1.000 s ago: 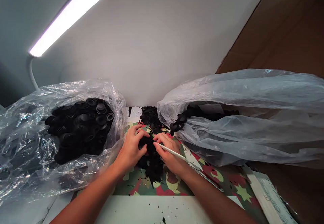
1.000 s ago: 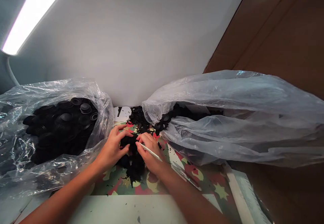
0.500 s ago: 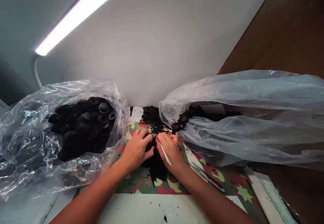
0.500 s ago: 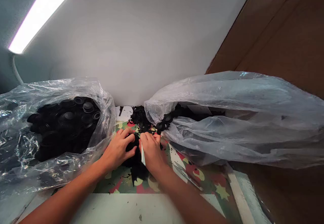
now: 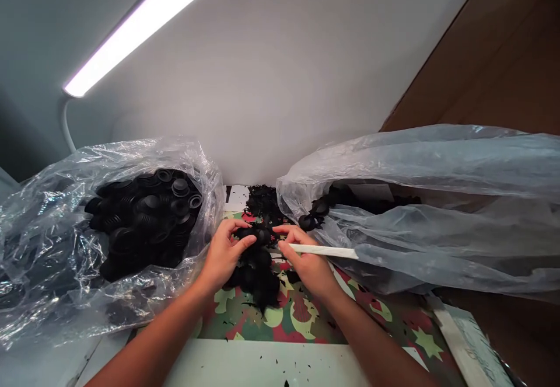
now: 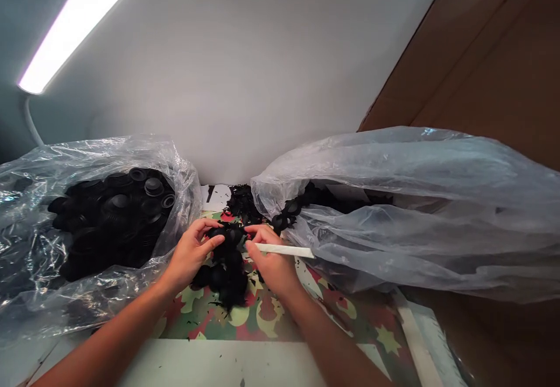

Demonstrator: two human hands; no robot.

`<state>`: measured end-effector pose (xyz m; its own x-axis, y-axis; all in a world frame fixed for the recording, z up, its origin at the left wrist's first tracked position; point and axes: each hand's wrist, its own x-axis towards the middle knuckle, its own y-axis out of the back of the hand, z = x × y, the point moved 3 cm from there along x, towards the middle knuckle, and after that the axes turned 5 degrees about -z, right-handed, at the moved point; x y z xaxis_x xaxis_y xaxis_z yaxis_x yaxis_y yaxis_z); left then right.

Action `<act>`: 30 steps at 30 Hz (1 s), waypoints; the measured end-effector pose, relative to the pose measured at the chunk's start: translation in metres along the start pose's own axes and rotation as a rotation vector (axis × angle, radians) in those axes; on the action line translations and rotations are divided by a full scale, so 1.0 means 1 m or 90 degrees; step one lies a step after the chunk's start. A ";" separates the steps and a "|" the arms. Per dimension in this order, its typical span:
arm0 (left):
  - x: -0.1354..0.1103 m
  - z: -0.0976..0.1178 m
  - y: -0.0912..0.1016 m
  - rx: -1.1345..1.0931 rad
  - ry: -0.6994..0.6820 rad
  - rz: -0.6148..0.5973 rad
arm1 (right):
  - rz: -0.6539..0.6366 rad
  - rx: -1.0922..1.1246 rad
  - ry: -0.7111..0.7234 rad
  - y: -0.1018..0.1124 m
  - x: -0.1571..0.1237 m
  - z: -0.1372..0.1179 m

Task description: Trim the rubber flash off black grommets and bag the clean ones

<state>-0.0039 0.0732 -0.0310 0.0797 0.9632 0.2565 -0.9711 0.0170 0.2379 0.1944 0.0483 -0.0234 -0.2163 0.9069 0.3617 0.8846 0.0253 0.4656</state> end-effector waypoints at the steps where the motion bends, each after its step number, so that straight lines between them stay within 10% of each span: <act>1: -0.001 0.001 -0.002 -0.008 -0.003 -0.004 | -0.015 0.043 0.006 -0.002 -0.001 -0.004; 10: -0.003 0.014 -0.009 0.060 -0.078 -0.031 | -0.051 -0.265 0.161 -0.022 -0.002 -0.008; 22: -0.022 0.030 -0.023 0.239 -0.264 -0.011 | -0.052 -0.389 0.035 -0.028 -0.002 0.001; 30: -0.004 0.012 -0.020 -0.045 0.071 -0.054 | -0.056 -0.343 0.146 -0.016 -0.002 -0.003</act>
<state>0.0177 0.0657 -0.0254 0.1401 0.9814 0.1314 -0.9758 0.1143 0.1863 0.1799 0.0445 -0.0290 -0.4154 0.7957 0.4407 0.5380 -0.1757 0.8244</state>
